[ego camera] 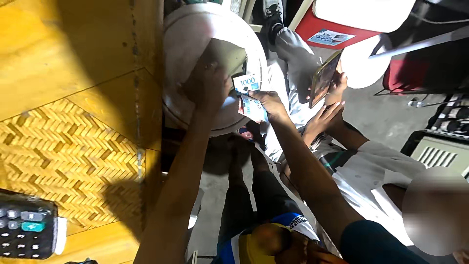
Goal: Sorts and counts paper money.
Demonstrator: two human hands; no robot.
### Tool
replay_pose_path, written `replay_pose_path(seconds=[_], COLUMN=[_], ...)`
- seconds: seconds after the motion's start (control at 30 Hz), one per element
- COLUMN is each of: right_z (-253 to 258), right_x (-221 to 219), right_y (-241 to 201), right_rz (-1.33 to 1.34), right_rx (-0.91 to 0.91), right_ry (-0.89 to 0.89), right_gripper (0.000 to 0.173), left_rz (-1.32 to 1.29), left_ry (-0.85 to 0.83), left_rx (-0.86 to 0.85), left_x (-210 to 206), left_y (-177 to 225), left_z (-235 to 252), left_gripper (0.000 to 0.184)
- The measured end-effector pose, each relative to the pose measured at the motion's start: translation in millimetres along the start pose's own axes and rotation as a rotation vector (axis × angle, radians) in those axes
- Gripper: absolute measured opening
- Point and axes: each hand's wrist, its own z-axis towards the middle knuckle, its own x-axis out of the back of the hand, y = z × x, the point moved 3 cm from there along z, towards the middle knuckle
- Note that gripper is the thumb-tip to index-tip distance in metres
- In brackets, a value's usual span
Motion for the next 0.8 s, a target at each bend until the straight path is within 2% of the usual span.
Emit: replay_pose_path(seconds=[0.13,0.23,0.33,0.4,0.5,0.57,0.63,0.7,0.8], right_z=[-3.4,13.5,22.3,18.9,21.3,34.2,46.1,51.0,53.2], right_x=[4.0,-0.1,-9.0,-19.9,-33.3,-35.9,-36.1,-41.1,-50.8], right_y=[-5.0,-5.6,-11.0,-21.4,-37.5,-37.1,-27.3,-15.3,-3.9], right_rz=[-0.081,-0.260,-0.371,-0.384,-0.335,-0.303,-0.267,-0.268,-0.487], right_rx=[-0.015,0.000,0.001,0.016,0.029,0.026,0.037,0.131,0.343], right_ry=[-0.013,-0.033,-0.134,-0.245,-0.343,-0.263,-0.063,0.115,0.183], right_gripper=[0.011,0.015,0.017,0.014,0.010,0.011,0.011,0.014,0.019], left_rz=[-0.166,-0.179,-0.141,-0.130,-0.181,-0.235,-0.303,-0.375,-0.450], left_ry=[-0.106,-0.116,-0.036,0.067,0.034,0.036,0.081,0.157,0.183], left_rx=[0.003,0.059,0.108,0.035,-0.024,-0.031,-0.022,0.000,0.073], left_x=[-29.9,-28.0,-10.8,-3.3,-0.3,-0.3,-2.9,-8.5,-10.8], left_y=[-9.4,-9.5,-8.0,-9.5,-9.6,-11.8,-18.6,-25.5,-32.4], left_z=[-7.3,-3.7,-5.6,-9.1,-14.6,-19.4,-24.7,-29.1,-31.8], left_gripper=[0.020,0.022,0.024,0.022,0.021,0.022,0.022,0.022,0.025])
